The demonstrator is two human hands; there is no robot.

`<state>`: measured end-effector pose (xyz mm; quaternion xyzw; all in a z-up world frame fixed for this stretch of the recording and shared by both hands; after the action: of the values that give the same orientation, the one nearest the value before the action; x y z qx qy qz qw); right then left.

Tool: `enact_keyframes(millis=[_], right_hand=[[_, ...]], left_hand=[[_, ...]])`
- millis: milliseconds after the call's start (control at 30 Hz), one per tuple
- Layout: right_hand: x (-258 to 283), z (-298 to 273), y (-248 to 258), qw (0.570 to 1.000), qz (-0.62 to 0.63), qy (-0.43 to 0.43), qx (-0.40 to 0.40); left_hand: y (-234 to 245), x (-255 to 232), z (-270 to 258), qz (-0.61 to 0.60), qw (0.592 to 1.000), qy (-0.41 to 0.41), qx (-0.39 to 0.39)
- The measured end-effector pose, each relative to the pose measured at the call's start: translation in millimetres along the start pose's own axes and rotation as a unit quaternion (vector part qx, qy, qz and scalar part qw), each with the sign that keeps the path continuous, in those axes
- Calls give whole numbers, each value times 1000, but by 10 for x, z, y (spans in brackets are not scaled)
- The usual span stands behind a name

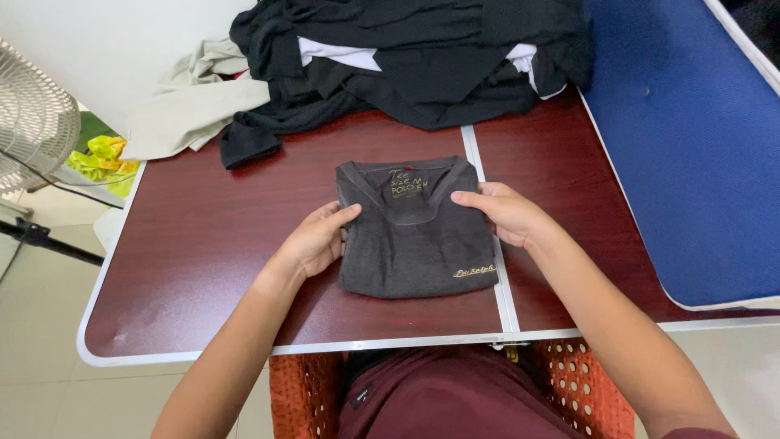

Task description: The person folds a gray t-shirt on a table, smoothing it out and folding it into a compact rectangle before placing it into a blue suitcase. They then pick up a black t-shirt from a pile and begin to unfold and smooth it on the table.

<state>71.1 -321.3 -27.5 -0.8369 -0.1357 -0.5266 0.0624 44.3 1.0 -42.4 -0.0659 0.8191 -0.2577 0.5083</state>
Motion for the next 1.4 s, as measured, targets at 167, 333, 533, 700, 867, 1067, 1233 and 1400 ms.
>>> enact_keyframes(millis=[167,333,533,700,867,1067,1233,1400], right_hand=[[-25,48,-151,988,-109,101,-38],[-122,75,-184,967,-151,192,-72],[50,-80,-169,978,-80,163,-107],[297,-473,45,959,-114,196,-171],[609,-1012,314,932,-133,263,-213],[1129,-1662,588,928,-152,211,-267],[1513,-2072,976,914,-164,200,-313],[1840,-2297,1660,874,-189,304,-328]], left_hand=[[-106,87,14,88,994,-61,-26],[-100,199,92,147,980,-132,17],[-291,170,62,86,985,-142,42],[-844,-130,-59,95,983,-136,75],[-1469,-503,-11,164,957,-166,173],[-2252,-989,249,144,936,-119,299],[-2972,-1377,580,129,920,-102,355],[-3783,-1669,1144,123,869,-171,448]])
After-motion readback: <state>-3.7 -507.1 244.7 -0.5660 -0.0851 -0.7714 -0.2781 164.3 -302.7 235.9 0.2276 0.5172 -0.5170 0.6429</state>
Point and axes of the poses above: each hand's wrist, its own z-axis towards the middle knuckle, its own y-axis out of the back of the hand, x = y × z, the point moved 1 cm from there along z, towards the middle knuckle, and after that the axes turned 6 degrees about -z, right-handed, at the moved point
